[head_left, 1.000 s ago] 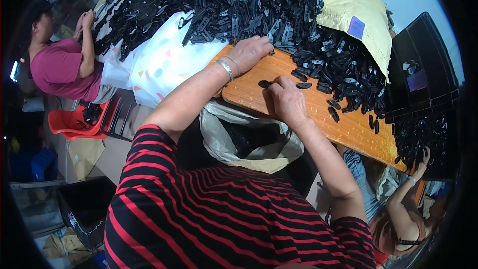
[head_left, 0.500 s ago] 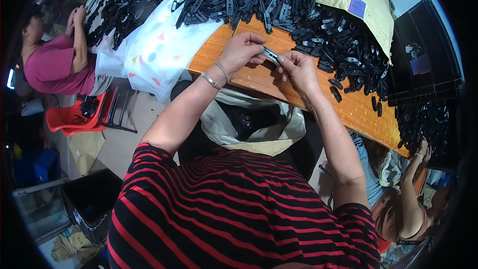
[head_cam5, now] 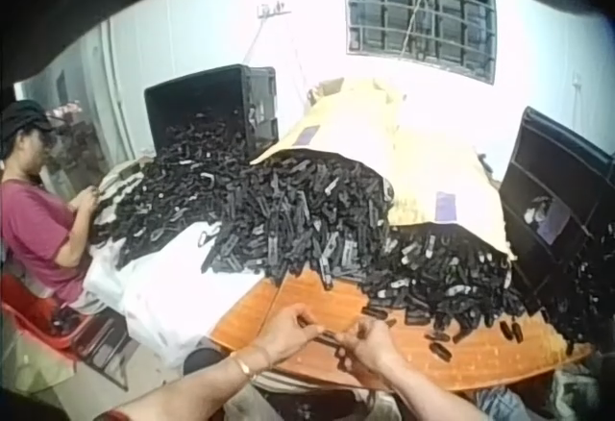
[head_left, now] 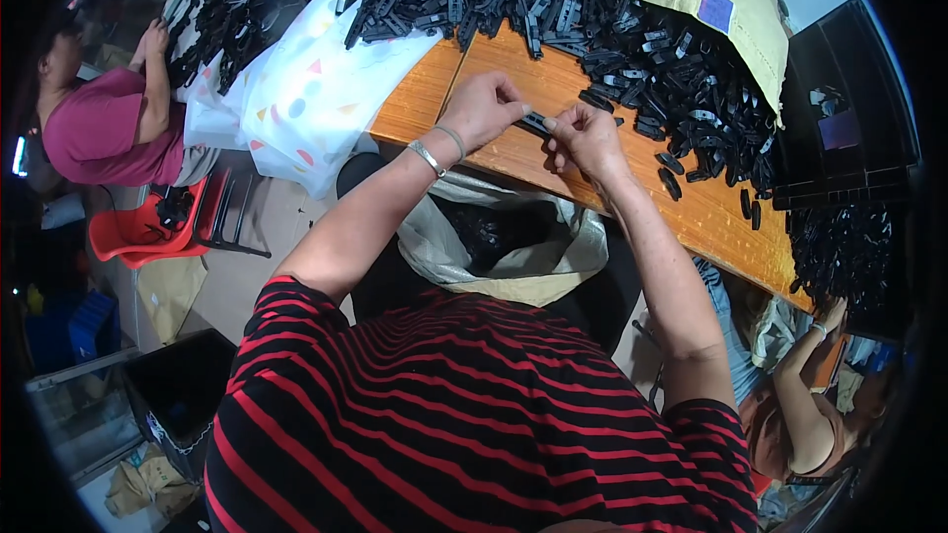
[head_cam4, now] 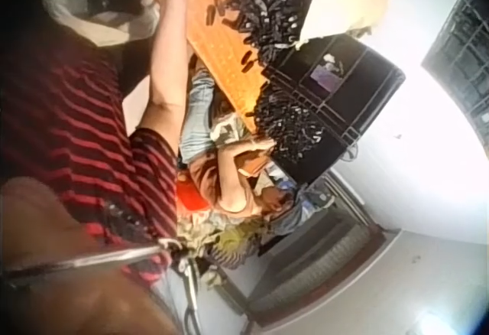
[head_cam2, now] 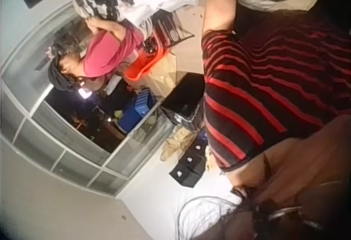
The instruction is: Assembling small black plastic parts manually at a workbench.
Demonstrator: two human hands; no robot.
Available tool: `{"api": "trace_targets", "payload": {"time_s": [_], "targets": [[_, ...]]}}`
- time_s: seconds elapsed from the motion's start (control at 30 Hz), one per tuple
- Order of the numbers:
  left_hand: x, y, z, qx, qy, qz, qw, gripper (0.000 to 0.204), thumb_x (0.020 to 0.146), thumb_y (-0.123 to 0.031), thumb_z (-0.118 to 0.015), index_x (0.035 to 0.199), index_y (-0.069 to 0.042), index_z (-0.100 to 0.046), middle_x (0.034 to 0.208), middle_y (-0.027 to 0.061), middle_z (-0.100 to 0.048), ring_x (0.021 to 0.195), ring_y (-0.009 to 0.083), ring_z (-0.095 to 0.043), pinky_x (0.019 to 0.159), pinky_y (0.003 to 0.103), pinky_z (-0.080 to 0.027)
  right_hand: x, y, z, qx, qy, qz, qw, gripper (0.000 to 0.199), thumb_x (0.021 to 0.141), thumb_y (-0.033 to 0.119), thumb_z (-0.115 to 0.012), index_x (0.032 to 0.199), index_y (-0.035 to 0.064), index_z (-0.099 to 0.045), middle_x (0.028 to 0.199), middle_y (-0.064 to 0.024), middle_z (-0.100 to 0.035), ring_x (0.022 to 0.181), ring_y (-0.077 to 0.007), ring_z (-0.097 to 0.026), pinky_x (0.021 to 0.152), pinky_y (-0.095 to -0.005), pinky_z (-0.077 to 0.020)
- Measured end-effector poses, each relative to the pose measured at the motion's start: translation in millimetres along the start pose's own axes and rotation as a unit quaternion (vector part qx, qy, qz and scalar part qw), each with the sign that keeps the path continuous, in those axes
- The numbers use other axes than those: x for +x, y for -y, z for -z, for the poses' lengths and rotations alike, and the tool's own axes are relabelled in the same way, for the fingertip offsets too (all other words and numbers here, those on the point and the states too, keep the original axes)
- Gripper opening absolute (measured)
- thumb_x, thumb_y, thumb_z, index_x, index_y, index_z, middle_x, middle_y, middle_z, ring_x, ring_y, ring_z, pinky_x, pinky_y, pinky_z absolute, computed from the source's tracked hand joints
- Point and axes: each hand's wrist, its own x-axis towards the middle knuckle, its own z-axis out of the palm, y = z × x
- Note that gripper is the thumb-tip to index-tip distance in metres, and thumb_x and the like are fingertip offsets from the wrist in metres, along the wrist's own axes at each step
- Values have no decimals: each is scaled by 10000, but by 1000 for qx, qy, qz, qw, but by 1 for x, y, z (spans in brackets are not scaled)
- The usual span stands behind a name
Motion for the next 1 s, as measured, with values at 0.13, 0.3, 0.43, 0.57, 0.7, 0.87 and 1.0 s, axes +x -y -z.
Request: {"api": "trace_targets", "payload": {"time_s": [0.13, 0.3, 0.43, 0.57, 0.7, 0.87, 1.0], "targets": [[0, -9, -5, 109, -29, -20, 993, 202, 749, -165, -716, 771, -6, -594, 667, 73, -603, 622, 148, -577, 601, 304, -473, 4, 1, 0, -84, -22, -7, 996, 204, 873, 90, -621, 748, 8, -482, 553, -90, -580, 396, -154, -559, 337, -272, -436], [-10, -10, -2, 135, 0, -39, 990, 193, 754, -169, -712, 778, -16, -597, 668, 79, -599, 602, 154, -560, 591, 300, -463, 3, -8, 4, -116, 10, 29, 993, 229, 850, 108, -651, 693, 4, -520, 543, -83, -582, 421, -166, -563, 371, -286, -426], [-26, -11, 17, 105, 138, -44, 984, 171, 774, -169, -701, 807, -27, -612, 676, 36, -593, 613, 105, -530, 582, 275, -452, -26, -17, 26, -240, 48, 66, 967, 185, 793, 139, -688, 714, -2, -596, 596, -86, -615, 525, -181, -603, 501, -321, -474], [3, -20, 17, 161, 12, -166, 973, 140, 776, -100, -657, 898, -46, -616, 801, 75, -571, 741, 190, -561, 656, 309, -460, -32, 4, 55, -487, -165, 288, 808, 164, 741, 103, -689, 883, 55, -621, 846, -133, -602, 748, -344, -608, 638, -400, -500], [56, -20, 13, 345, -89, -297, 886, 193, 780, -51, -593, 963, -108, -621, 883, 97, -506, 870, 277, -539, 707, 360, -470, -12, -7, 66, -555, -138, 311, 759, 179, 753, 101, -680, 923, 63, -640, 895, -140, -580, 753, -345, -606, 654, -416, -494], [85, -23, 19, 464, -100, -390, 789, 109, 786, -100, -542, 871, -118, -609, 884, 65, -484, 876, 223, -526, 676, 327, -495, -14, -6, 44, -455, -98, 323, 824, 136, 773, 114, -676, 887, 44, -655, 838, -138, -589, 738, -348, -608, 651, -421, -489], [95, -23, 22, 467, -56, -423, 775, 96, 784, -108, -524, 866, -94, -571, 882, 48, -498, 854, 215, -540, 682, 324, -500, 1, -12, 13, -439, -80, 341, 827, 135, 800, 158, -653, 890, 57, -664, 860, -135, -585, 736, -348, -606, 652, -422, -489]]}}
